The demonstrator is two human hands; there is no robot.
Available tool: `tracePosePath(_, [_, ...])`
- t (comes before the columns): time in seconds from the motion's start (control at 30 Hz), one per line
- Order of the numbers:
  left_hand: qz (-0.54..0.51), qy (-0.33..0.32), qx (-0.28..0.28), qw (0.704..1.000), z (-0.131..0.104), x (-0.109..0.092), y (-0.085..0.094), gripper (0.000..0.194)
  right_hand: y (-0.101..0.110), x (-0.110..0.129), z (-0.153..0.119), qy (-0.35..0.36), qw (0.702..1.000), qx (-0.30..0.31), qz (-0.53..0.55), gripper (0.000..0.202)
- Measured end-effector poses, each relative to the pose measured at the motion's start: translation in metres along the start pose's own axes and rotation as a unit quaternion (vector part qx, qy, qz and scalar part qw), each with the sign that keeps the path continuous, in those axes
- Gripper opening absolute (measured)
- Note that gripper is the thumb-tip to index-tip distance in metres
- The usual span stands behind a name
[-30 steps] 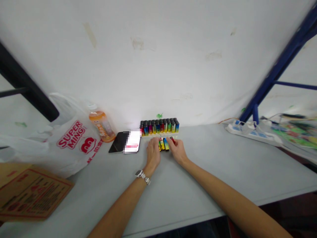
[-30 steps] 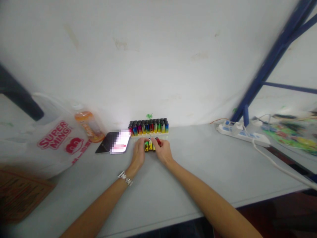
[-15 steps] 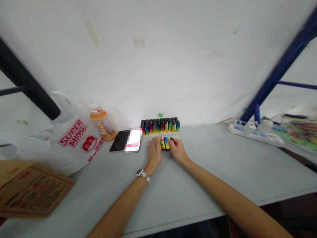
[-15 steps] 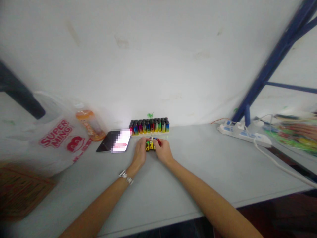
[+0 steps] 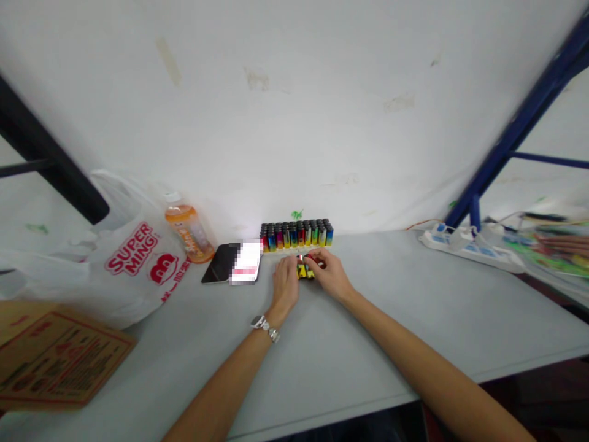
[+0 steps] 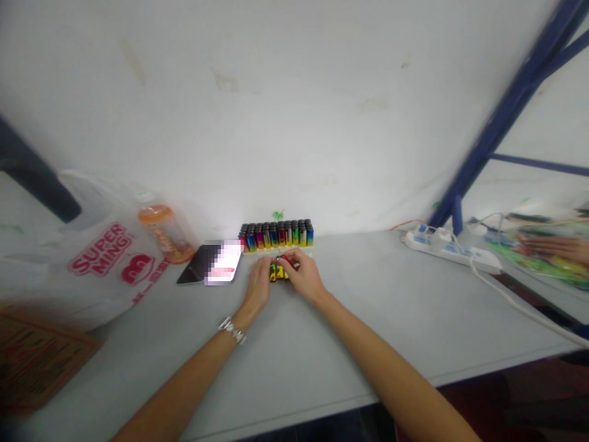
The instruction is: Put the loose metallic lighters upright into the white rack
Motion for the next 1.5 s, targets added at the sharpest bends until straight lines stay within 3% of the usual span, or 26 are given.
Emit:
tracePosePath(0.27, [0.026, -0.028, 0.011, 0.999, -0.001, -0.004, 0.004, 0.038, 0.034, 0.014, 0.030, 0.060, 0.992, 0.013, -0.111, 0.024])
tracePosePath(0.63, [0.012, -0.014, 0.015, 1.000, -0.001, -0.003, 0.004, 0.041, 0.038, 0.019, 0.093, 0.108, 0.972, 0.067, -0.200, 0.014])
tracePosePath(1.0, [0.039, -0.023, 0.027, 0.999, -0.001, -0.003, 0.003, 0.040, 0.047, 0.010, 0.098, 0.085, 0.959, 0.118, -0.243, 0.009])
tracePosePath(1.3, [0.038, -0.033, 0.024, 0.998, -0.001, -0.005, 0.006, 0.038, 0.047, 0.011, 0.103, 0.111, 0.946, 0.099, -0.289, 0.011])
tracePosePath(1.5, [0.025, -0.031, 0.020, 0.999, -0.002, -0.003, 0.005, 0.039, 0.051, 0.009, 0.096, 0.199, 0.889, 0.032, -0.411, 0.018])
Point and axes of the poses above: each hand's wrist, its own z-axis towards the middle knuckle, its own y-axis out of the back of the hand, x = y × z, the point moved 3 cm from there along z, towards the middle knuckle, and after that the axes turned 2 degrees about -y, right-handed, at the moved point
